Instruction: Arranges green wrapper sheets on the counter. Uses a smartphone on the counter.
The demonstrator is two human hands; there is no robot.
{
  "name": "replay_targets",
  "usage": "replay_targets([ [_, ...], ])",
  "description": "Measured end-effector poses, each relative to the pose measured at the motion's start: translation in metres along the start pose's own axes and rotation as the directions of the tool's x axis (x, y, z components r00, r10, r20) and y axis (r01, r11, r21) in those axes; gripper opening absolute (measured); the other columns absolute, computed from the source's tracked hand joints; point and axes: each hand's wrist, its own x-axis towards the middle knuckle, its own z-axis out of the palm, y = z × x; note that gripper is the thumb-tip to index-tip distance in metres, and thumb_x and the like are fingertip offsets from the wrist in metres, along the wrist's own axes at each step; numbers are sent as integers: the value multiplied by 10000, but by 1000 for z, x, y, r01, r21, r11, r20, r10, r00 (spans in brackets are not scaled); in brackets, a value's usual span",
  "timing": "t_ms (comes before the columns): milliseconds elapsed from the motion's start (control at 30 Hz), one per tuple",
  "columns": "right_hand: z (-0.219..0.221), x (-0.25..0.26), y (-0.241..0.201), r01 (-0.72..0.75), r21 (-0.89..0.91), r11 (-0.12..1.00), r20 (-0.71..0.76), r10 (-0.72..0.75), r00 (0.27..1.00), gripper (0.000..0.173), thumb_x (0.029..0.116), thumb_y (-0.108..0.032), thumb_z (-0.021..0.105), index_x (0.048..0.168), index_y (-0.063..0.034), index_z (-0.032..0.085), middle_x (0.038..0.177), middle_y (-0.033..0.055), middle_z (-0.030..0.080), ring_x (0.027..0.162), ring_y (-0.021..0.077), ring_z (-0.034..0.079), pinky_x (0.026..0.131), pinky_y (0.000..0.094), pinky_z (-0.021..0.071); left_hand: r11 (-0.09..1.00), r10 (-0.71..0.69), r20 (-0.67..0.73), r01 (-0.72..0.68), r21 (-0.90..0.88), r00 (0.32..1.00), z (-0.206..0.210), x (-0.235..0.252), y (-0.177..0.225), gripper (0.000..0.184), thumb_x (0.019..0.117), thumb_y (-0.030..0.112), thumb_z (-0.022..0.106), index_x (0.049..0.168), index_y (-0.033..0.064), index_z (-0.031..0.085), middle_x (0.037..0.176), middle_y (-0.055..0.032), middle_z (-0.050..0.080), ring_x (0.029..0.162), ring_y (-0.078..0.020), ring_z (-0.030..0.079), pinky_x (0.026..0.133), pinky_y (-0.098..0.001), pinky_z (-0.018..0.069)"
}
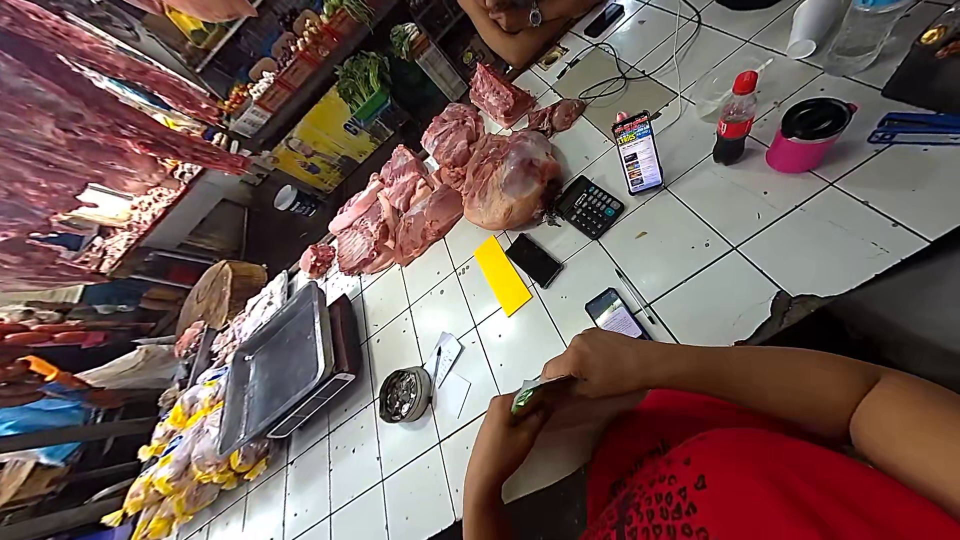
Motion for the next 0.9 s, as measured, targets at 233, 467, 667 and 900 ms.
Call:
replay_targets([
  [233, 5, -7, 14, 34, 46, 998, -213, -24, 977, 228, 979, -38, 539, 1085, 28, 729, 855, 205, 722, 829, 346, 715, 731, 549, 526, 997, 65, -11, -65, 29, 998, -6, 4, -2, 183, 940, 70, 616, 1041, -18, 741, 925, -32, 761, 873, 21, 693, 851, -190, 549],
  [467, 7, -9, 29, -112, 84, 990, -104, 120, 987, 291, 1061, -127, 490, 1201, 13, 704, 968, 224, 729, 930, 372, 713, 825, 579, 527, 987, -48, 76, 35, 159, 996, -11, 13, -23, 206, 1003, 75, 556, 1065, -36, 718, 941, -132, 738, 911, -181, 710, 880, -411, 548],
  [667, -28, -31, 76, -524, -33, 851, -29, 523, 852, 454, 1108, -237, 457, 1539, -91, 466, 1204, 238, 692, 1107, 420, 664, 1012, 610, 461, 894, -446, 24, 445, 49, 895, 2, 42, -101, 275, 1038, 39, 465, 1197, -91, 649, 1109, -245, 685, 1065, -296, 651, 978, -490, 481],
  [900, -71, -87, 167, -858, -161, 487, -273, 814, 513, 597, 1085, -264, 531, 1632, -185, 305, 1429, 280, 555, 1306, 483, 544, 1059, 664, 406, 623, -718, -192, 741, 252, 669, 45, 65, -191, 313, 1047, 179, 494, 1162, -28, 699, 1186, -286, 678, 1172, -446, 628, 963, -655, 461],
])
